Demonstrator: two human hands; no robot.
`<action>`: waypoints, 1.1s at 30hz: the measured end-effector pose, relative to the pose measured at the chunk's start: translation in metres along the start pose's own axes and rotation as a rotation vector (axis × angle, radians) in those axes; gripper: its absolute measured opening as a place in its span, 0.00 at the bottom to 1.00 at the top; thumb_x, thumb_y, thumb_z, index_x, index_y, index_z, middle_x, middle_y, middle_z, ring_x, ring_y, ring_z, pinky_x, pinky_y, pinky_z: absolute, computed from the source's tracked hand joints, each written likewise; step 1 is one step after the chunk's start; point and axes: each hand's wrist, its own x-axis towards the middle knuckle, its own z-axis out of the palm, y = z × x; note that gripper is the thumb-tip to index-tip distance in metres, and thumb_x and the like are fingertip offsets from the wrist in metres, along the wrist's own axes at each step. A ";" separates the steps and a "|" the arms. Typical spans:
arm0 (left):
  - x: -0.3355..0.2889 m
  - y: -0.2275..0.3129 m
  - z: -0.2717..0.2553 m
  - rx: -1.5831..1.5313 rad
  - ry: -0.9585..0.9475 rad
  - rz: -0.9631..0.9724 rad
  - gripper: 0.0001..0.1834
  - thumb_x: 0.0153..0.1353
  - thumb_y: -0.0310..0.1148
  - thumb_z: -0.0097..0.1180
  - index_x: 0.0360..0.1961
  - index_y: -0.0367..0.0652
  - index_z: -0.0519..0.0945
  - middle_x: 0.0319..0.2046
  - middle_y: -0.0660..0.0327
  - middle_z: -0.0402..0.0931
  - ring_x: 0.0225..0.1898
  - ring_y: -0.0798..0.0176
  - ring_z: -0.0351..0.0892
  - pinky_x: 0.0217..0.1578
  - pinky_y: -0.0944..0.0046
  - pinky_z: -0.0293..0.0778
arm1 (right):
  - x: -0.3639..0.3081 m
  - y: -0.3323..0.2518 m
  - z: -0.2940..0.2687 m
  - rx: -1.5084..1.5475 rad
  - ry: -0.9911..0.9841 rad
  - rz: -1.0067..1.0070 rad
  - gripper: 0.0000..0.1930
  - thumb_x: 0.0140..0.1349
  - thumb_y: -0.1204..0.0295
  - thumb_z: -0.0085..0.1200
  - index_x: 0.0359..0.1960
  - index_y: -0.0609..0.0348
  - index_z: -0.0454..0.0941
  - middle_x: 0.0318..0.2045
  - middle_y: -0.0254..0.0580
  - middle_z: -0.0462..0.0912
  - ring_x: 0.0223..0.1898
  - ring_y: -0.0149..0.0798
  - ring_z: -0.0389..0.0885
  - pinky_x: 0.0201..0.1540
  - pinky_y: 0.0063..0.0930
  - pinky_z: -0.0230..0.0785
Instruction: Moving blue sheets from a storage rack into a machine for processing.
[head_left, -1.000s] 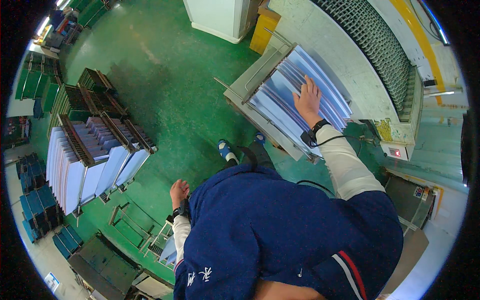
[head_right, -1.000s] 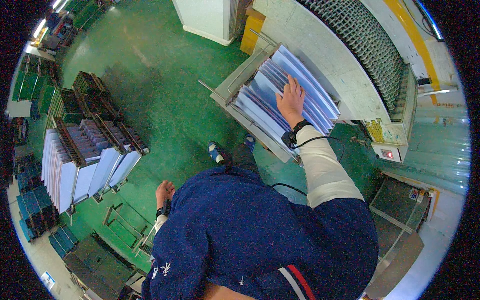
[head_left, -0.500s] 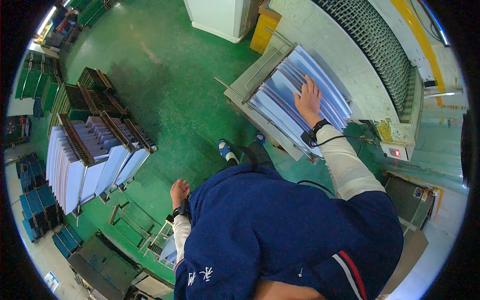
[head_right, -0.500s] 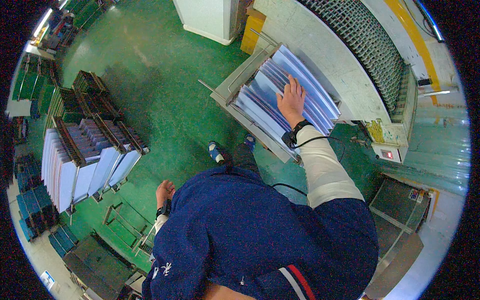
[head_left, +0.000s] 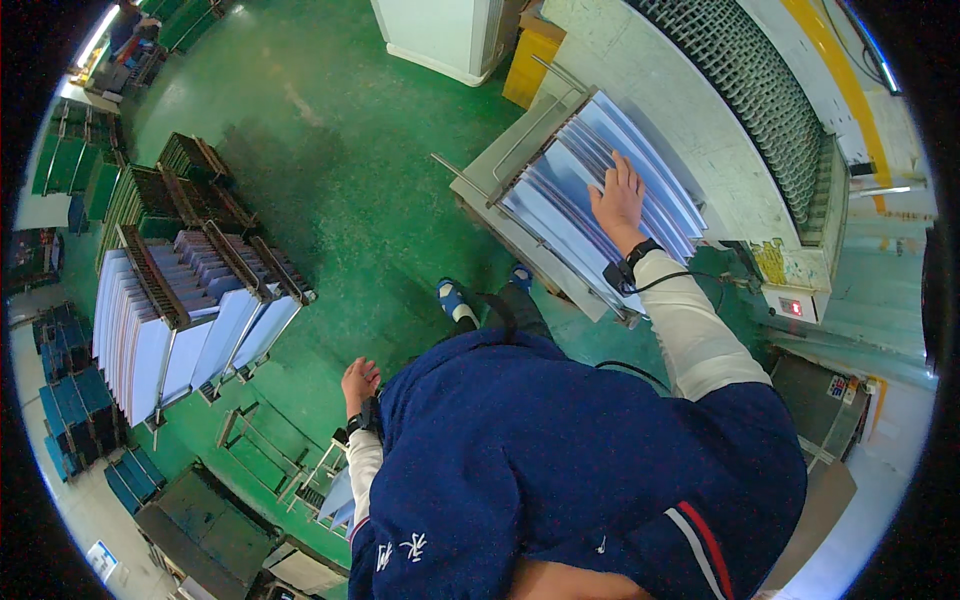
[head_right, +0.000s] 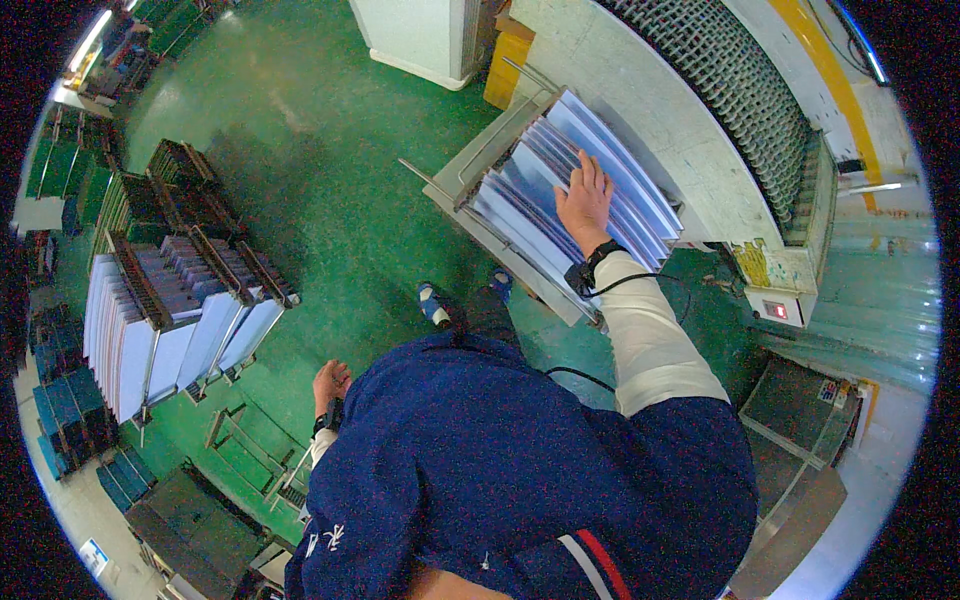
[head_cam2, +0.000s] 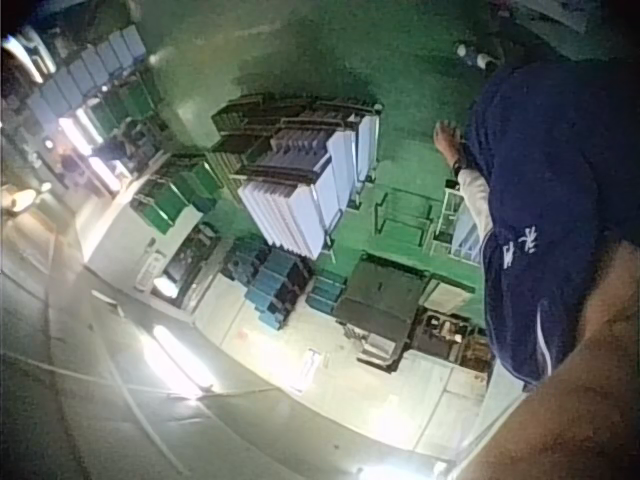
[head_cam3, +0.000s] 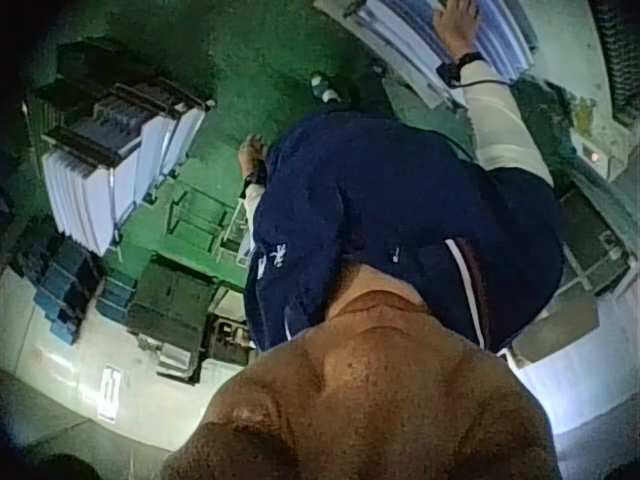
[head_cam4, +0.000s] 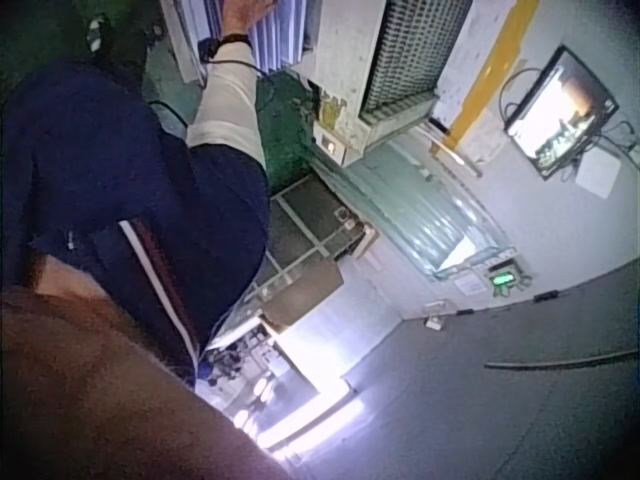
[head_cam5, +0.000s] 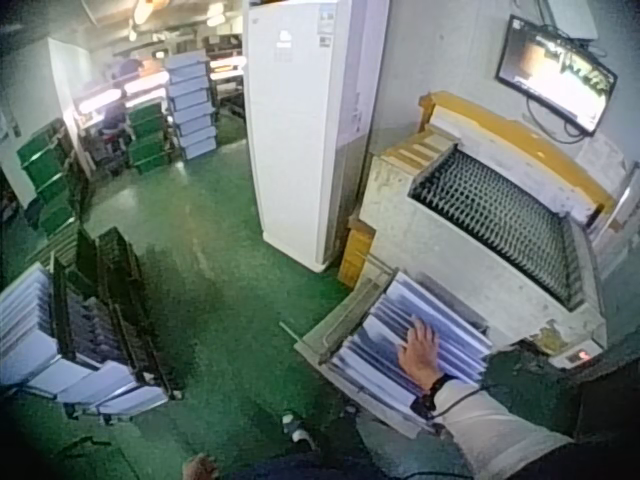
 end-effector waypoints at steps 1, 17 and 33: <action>0.001 -0.002 -0.003 0.016 -0.023 0.030 0.18 0.63 0.37 0.53 0.52 0.42 0.74 0.42 0.53 0.80 0.32 0.57 0.82 0.27 0.60 0.76 | 0.000 0.000 -0.001 0.003 -0.004 0.000 0.22 0.56 0.60 0.60 0.46 0.63 0.72 0.68 0.41 0.55 0.69 0.46 0.53 0.67 0.50 0.47; 0.011 -0.005 -0.009 -0.037 -0.037 -0.003 0.18 0.63 0.39 0.54 0.52 0.42 0.74 0.41 0.54 0.80 0.32 0.57 0.81 0.30 0.59 0.77 | 0.000 0.000 -0.002 0.002 -0.009 0.003 0.21 0.56 0.61 0.59 0.44 0.62 0.71 0.68 0.40 0.55 0.68 0.47 0.53 0.67 0.50 0.47; 0.009 -0.002 -0.006 -0.026 0.000 -0.005 0.18 0.62 0.39 0.55 0.51 0.42 0.74 0.40 0.55 0.80 0.30 0.59 0.80 0.29 0.62 0.76 | 0.001 -0.001 -0.002 -0.009 -0.013 -0.005 0.22 0.57 0.60 0.58 0.46 0.62 0.70 0.68 0.41 0.56 0.69 0.47 0.53 0.67 0.49 0.48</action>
